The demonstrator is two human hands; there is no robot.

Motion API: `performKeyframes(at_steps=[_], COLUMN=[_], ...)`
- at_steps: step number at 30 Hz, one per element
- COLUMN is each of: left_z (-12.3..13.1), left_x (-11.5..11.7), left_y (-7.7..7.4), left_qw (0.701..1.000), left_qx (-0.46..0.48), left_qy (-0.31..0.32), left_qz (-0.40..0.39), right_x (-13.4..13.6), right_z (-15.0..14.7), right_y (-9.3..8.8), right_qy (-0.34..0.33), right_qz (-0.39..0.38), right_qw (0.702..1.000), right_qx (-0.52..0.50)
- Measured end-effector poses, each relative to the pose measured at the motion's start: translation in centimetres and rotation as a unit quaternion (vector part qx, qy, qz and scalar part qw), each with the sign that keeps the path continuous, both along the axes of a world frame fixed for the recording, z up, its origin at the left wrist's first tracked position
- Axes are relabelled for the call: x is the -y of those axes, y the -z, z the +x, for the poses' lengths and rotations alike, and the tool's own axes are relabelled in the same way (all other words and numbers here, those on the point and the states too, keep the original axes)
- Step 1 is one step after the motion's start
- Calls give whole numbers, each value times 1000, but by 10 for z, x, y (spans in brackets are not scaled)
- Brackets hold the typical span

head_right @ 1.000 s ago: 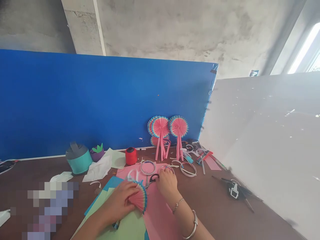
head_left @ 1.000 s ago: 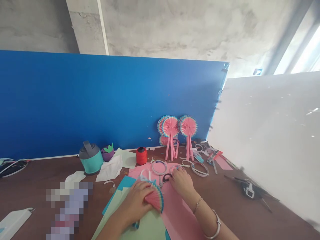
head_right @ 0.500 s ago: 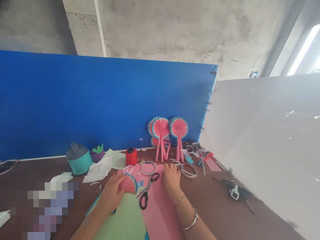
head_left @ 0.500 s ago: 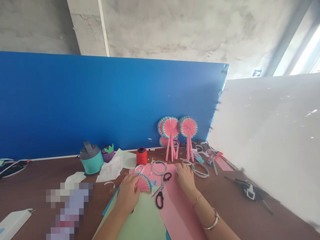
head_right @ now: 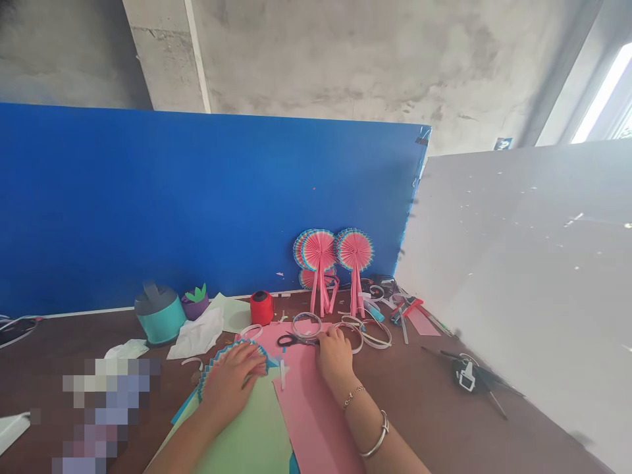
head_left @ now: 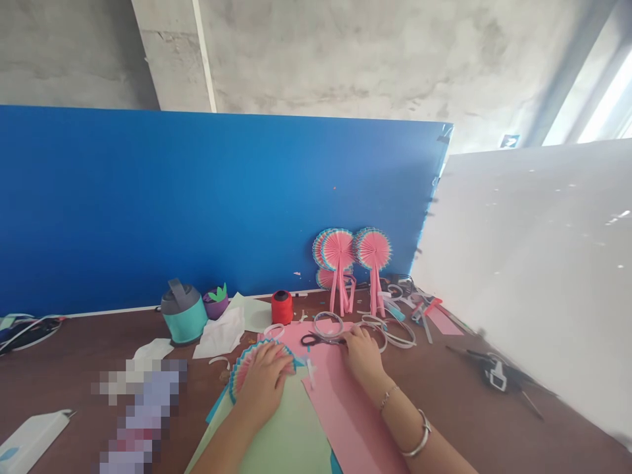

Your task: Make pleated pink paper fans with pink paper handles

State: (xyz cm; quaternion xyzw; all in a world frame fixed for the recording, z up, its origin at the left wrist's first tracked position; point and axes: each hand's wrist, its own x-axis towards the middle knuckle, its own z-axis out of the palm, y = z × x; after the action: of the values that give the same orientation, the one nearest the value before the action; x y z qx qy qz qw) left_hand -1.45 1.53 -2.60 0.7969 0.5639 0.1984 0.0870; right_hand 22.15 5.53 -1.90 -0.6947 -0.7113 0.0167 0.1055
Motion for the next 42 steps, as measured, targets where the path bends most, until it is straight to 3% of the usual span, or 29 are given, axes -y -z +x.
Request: performKeyframes(at_steps=[3,7,10,12,14,18,20,25,30,37,42], left_z=[2,7,12,14,16,17,17,19,20,17,16], left_x=[0,6,12,16,18,19,20,21,22,18,16], left_y=[2,3,1,-2,-5,-10,-10,-13,-14,-3,1], left_qw=[1000,996,987,984,982,982,982,982,982,985,985], left_qx=[6,15,13,6,-4,-21,-25,-21,-25,-17,-16], left_qy=[0,88,151,165,163,136,129,127,122,130,133], left_qz=[16,-11,-46,-71,-96,-128,-134,-137,-144,-116,-108], right_x=[-2,-3,2,6,8,4,0,-2,-6,-15,-1], right_z=[2,0,-5,-10,-13,-9,-4,0,-4,-11,-20], right_y=[2,3,2,1,0,4,9,16,16,25,15], right_qy=[12,-5,-94,-192,-224,-47,0,6,8,52,51], right_qz=[0,5,-2,-10,-1,32,20,6,-25,-14,20], right_qw=[1000,1000,993,973,961,995,999,1000,999,996,997], right_qx=[0,-12,-65,-129,-160,-78,-42,8,-47,-76,-47])
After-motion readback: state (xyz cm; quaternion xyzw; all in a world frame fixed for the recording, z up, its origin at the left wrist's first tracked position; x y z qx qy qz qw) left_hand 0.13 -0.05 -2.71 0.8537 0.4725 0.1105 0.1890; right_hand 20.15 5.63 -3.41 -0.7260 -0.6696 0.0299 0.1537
